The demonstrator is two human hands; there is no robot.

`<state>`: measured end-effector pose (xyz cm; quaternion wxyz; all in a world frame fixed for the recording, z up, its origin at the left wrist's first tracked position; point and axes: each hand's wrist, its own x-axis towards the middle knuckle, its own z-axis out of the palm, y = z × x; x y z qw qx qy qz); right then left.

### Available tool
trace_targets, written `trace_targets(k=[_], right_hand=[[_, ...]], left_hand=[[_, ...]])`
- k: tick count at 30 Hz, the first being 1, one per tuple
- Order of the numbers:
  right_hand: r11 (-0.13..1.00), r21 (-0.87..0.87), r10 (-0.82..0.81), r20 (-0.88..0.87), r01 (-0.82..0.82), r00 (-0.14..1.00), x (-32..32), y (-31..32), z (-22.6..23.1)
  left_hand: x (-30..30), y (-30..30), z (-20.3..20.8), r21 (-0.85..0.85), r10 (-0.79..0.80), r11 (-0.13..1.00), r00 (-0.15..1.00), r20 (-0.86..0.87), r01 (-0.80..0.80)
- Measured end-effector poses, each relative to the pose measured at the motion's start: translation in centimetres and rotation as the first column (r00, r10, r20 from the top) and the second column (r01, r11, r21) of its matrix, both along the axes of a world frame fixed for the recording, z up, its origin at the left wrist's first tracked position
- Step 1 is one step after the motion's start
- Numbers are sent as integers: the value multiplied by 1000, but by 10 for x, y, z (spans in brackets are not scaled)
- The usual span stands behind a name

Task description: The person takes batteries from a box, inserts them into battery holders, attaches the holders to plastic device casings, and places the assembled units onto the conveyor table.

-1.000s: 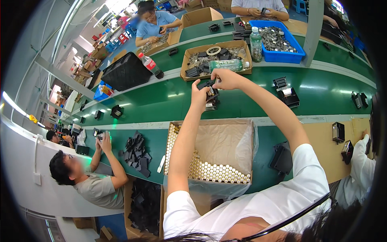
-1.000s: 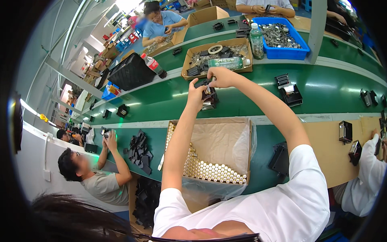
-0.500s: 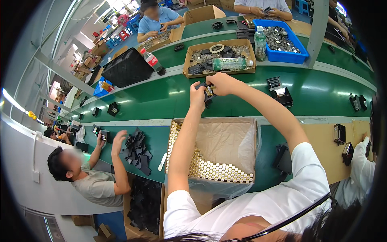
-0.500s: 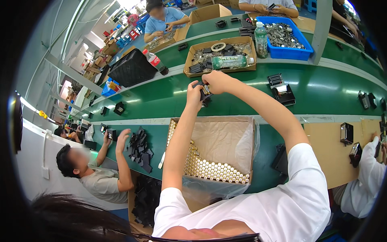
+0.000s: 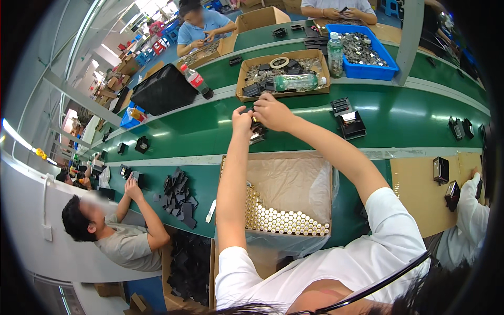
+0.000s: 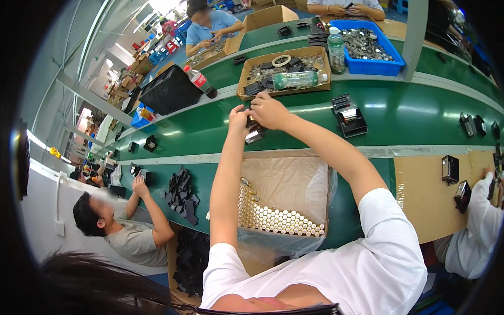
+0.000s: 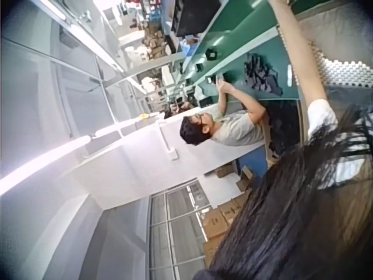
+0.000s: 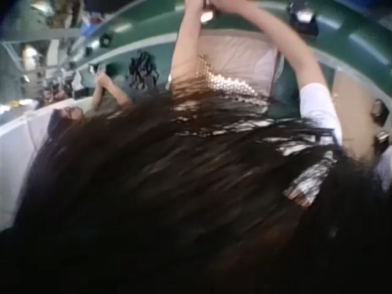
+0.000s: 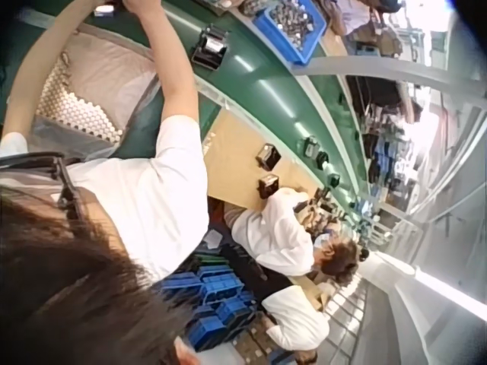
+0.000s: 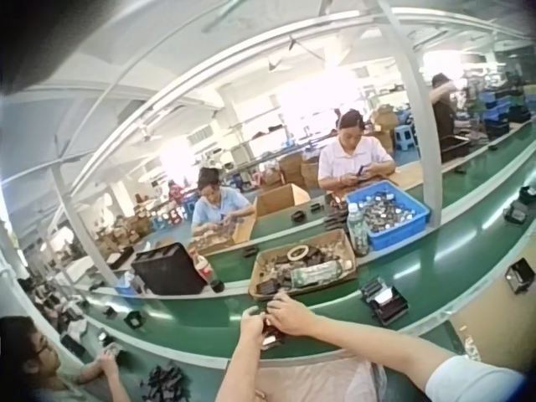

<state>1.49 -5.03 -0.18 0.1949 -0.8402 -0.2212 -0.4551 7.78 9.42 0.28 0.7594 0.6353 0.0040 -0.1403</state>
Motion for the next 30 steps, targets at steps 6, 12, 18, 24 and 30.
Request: trace_targets(k=[6,12,18,24,30], right_hand=[[997,-15,-83,-120,82,989,-9,-2,-16],[866,-297,-499,-445,402,744,-40,-72,8],[640,-403,-670,-709,655,218,-76,-141,26],[803,-229,-494,-772,550,400,-72,-139,15],[885,377,118,-748,273,653,-91,-127,12]], left_hand=[[13,6,-15,130,35,991,999,22,-38],[17,13,6,871,-282,435,884,373,-229],[-16,-50,24,706,-597,102,524,607,-701],[-39,-116,-18,742,-492,666,795,356,80],[-43,-124,-27,264,-478,824,865,-152,502]])
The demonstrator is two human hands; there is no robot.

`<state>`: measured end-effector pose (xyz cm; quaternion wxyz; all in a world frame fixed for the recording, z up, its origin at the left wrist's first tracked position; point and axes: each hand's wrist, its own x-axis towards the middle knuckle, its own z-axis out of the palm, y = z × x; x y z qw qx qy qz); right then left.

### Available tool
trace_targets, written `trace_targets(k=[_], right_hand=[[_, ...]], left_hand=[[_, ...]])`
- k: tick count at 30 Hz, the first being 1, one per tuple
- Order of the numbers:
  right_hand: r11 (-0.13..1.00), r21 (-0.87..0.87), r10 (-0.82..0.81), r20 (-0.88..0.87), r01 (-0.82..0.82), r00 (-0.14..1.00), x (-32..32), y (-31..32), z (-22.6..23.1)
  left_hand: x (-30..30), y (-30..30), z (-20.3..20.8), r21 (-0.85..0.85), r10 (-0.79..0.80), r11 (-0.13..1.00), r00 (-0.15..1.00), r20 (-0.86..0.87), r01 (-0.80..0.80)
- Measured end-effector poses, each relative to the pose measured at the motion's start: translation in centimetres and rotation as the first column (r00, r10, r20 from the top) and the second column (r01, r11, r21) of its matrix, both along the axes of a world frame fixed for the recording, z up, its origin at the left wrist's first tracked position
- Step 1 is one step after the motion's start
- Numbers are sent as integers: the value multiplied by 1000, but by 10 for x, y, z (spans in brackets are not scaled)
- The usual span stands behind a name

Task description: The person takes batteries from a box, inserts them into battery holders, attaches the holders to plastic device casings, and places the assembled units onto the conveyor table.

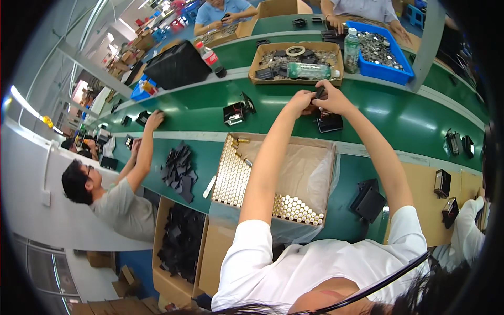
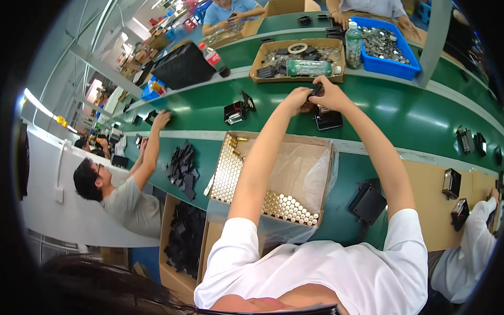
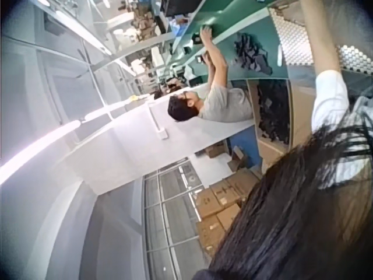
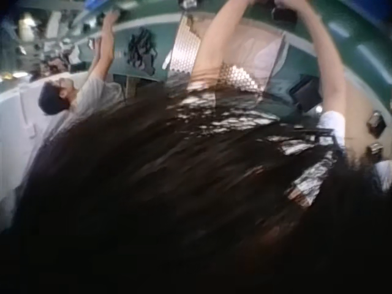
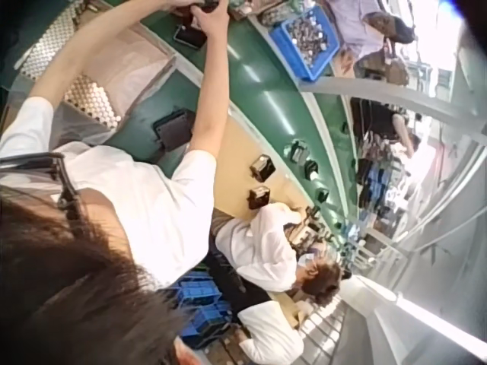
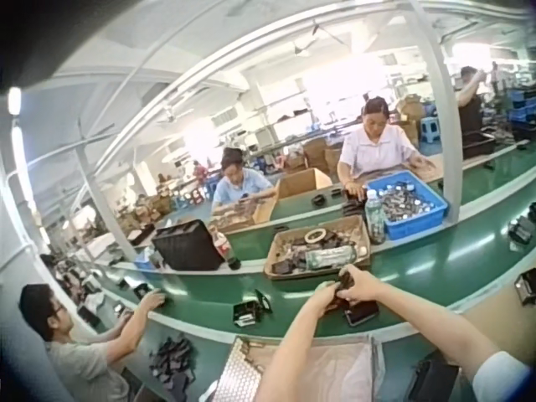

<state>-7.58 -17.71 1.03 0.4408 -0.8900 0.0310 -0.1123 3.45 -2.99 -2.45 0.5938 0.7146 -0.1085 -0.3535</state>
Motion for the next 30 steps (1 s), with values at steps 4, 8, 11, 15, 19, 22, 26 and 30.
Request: trace_targets(k=[4,8,11,15,19,22,26,30], right_hand=[[955,-214,-145,266,205,953,-25,12,-12],[927,-370,165,232,-70,959,-65,81,12],[842,-235,503,17,-485,864,-74,149,22],[793,-303,520,-115,-528,846,-44,220,-3],[763,-328,516,-210,-557,831,-18,243,-23],[736,-412,521,-164,-538,838,-17,246,-24],[765,-505,431,-60,-400,900,-10,252,-37],[781,-576,341,65,-244,938,5,264,-47]], left_hand=[[-4,16,16,53,-28,998,998,55,25],[22,59,47,148,-69,988,990,127,50],[29,74,66,232,-152,966,976,159,113],[23,58,73,296,-228,939,962,151,176],[29,68,78,287,-159,951,980,120,119],[38,88,74,221,-140,967,989,55,124],[47,95,74,202,-138,971,990,24,131],[53,95,77,193,-132,973,991,18,126]])
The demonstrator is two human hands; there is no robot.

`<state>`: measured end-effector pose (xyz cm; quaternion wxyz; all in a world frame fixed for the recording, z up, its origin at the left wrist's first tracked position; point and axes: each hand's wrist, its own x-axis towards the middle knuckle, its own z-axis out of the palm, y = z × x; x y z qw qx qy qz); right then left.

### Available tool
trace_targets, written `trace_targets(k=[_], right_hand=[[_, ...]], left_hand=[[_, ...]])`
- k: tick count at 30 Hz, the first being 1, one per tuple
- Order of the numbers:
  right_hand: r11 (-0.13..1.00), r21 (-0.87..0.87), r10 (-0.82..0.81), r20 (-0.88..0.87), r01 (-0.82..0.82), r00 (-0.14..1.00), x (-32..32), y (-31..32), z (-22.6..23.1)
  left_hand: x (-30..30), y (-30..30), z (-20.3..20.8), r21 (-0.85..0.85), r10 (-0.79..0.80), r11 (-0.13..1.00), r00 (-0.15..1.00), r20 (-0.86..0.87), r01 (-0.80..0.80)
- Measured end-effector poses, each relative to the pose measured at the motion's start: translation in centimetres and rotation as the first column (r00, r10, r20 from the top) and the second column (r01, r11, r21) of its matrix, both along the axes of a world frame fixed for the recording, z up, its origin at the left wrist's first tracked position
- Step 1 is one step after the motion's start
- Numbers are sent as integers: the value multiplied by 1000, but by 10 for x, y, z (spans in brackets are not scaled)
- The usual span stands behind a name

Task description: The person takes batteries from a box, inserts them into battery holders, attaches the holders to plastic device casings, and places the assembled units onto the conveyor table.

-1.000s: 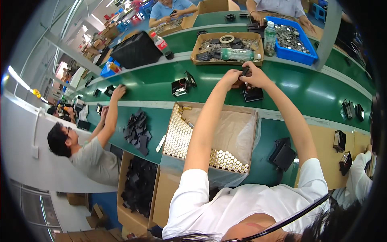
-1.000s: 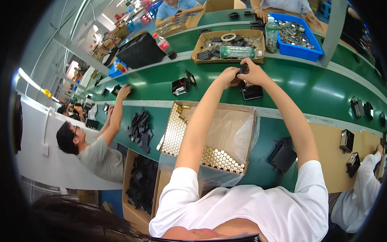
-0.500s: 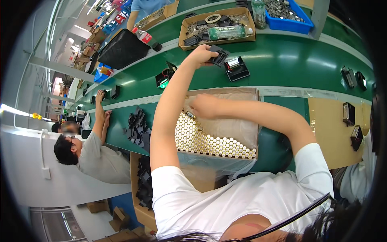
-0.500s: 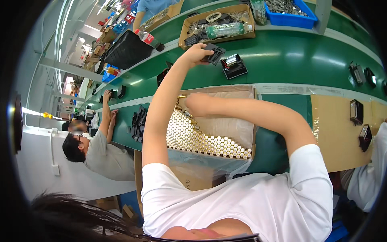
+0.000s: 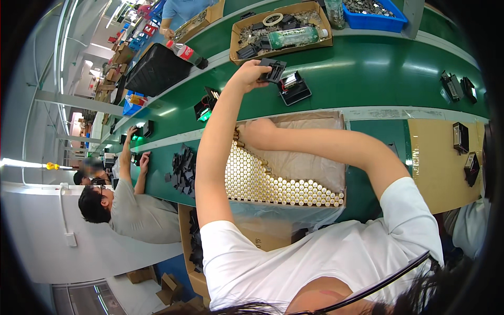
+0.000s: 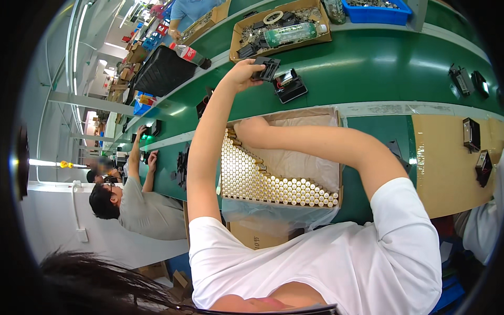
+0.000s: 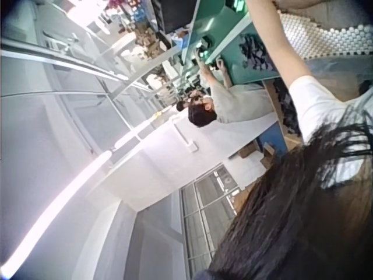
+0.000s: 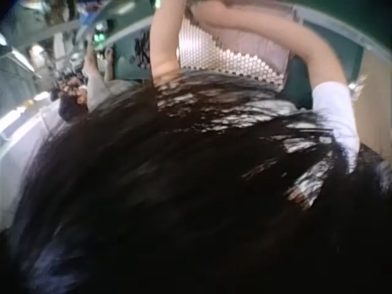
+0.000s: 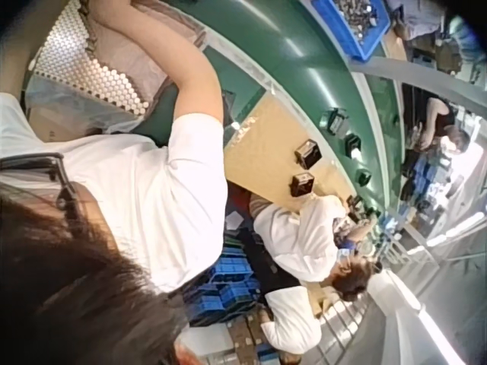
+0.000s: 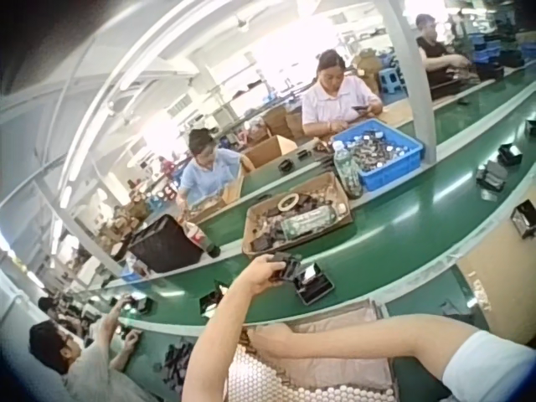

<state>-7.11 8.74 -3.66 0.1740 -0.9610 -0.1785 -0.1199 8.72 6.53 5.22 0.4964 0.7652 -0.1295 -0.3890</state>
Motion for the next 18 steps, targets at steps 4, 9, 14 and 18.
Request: trace_targets(k=[4,9,14,18], right_hand=[[999,-44,-9,88,13,996,20,21,-5],[993,-4,-117,90,118,989,31,28,-46],[976,46,218,-177,-213,960,-31,-47,6],[982,84,188,-367,-169,911,-68,-133,96]], left_hand=[[5,1,-5,-51,4,999,1000,-18,-5],[-13,-21,-11,-136,38,990,999,2,-38],[-12,17,-27,-251,34,968,998,43,-22],[-29,-4,-26,-375,17,927,999,-27,-26]])
